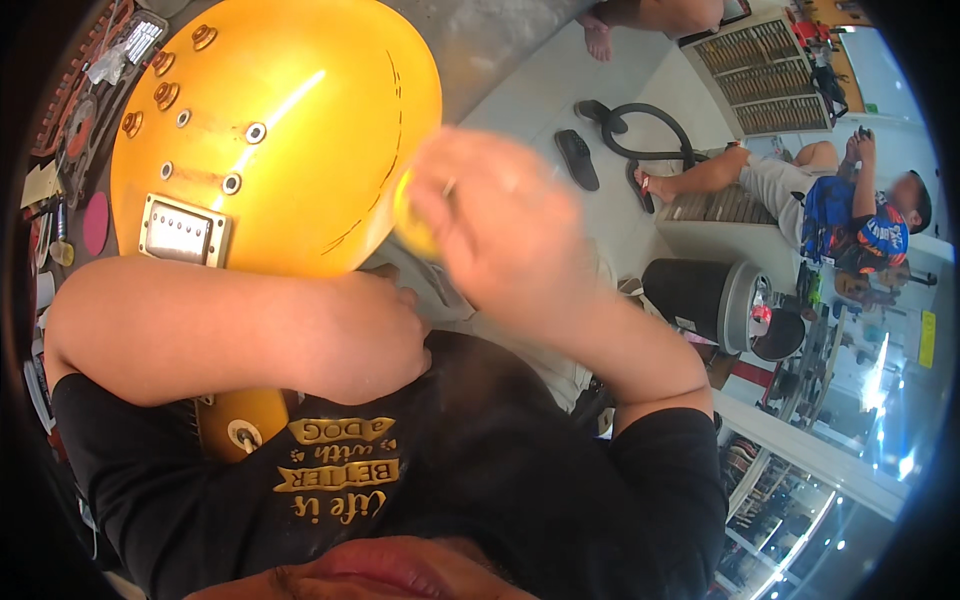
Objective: The person rubs a yellow guitar body with a circular sanding pad and later wipes the surface with their hand.
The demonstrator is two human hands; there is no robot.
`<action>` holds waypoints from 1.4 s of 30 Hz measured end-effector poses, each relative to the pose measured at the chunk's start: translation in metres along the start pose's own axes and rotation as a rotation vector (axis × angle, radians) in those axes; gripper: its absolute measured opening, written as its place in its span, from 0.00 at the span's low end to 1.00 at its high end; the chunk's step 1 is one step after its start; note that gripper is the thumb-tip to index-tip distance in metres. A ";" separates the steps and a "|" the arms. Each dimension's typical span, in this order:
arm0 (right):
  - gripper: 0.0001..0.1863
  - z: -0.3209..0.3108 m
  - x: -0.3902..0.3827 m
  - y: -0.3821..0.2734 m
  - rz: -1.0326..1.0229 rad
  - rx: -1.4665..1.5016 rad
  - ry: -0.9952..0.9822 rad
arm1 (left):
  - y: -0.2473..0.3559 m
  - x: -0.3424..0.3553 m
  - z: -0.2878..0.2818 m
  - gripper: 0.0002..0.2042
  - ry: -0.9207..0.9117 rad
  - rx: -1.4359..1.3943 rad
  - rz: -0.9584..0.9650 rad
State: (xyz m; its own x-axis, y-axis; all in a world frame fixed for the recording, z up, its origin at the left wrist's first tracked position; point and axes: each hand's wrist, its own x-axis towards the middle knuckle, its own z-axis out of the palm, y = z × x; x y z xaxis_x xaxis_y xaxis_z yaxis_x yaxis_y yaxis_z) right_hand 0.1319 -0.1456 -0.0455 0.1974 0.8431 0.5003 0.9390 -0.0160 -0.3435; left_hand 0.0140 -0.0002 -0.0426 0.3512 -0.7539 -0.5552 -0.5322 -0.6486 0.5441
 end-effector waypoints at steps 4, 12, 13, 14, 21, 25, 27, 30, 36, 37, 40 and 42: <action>0.09 -0.003 -0.002 -0.005 0.001 -0.086 0.021 | 0.001 -0.003 -0.005 0.14 -0.021 -0.018 -0.011; 0.08 0.002 -0.002 -0.009 -0.009 0.032 0.031 | 0.002 -0.005 -0.010 0.15 -0.087 -0.111 -0.044; 0.08 0.001 -0.001 -0.004 -0.016 -0.021 0.041 | 0.001 -0.003 -0.008 0.15 -0.089 -0.109 -0.042; 0.08 0.000 -0.001 0.004 -0.024 -0.074 0.051 | 0.001 0.000 -0.003 0.15 -0.058 -0.042 -0.023; 0.07 0.004 0.002 0.001 0.003 0.017 0.055 | 0.000 0.000 -0.002 0.15 -0.037 -0.033 -0.005; 0.08 0.000 0.005 -0.007 0.007 0.011 0.045 | -0.001 -0.001 -0.004 0.14 -0.019 -0.039 -0.012; 0.08 0.001 0.004 -0.015 0.003 0.084 0.001 | 0.001 -0.006 -0.011 0.14 -0.093 -0.159 -0.050; 0.08 0.003 0.009 0.020 0.000 -0.046 0.096 | 0.002 -0.003 -0.005 0.14 -0.047 -0.026 -0.023; 0.08 0.001 0.002 0.004 0.000 0.000 0.010 | 0.000 -0.002 -0.005 0.14 -0.035 0.010 0.003; 0.08 0.001 0.002 0.013 0.009 -0.044 0.047 | 0.001 -0.002 -0.005 0.14 -0.034 0.010 0.004; 0.08 0.001 -0.001 0.000 0.010 -0.082 0.034 | 0.000 -0.003 -0.007 0.14 -0.069 -0.034 -0.007; 0.08 0.002 -0.001 -0.002 -0.003 0.024 0.008 | 0.000 -0.002 -0.006 0.14 -0.064 -0.053 -0.015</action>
State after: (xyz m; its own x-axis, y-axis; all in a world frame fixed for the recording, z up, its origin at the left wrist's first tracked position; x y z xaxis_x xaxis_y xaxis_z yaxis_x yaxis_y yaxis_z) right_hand 0.1293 -0.1455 -0.0473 0.1965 0.8390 0.5074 0.9327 -0.0003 -0.3607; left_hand 0.0182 0.0008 -0.0372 0.3077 -0.7370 -0.6018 -0.4853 -0.6656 0.5669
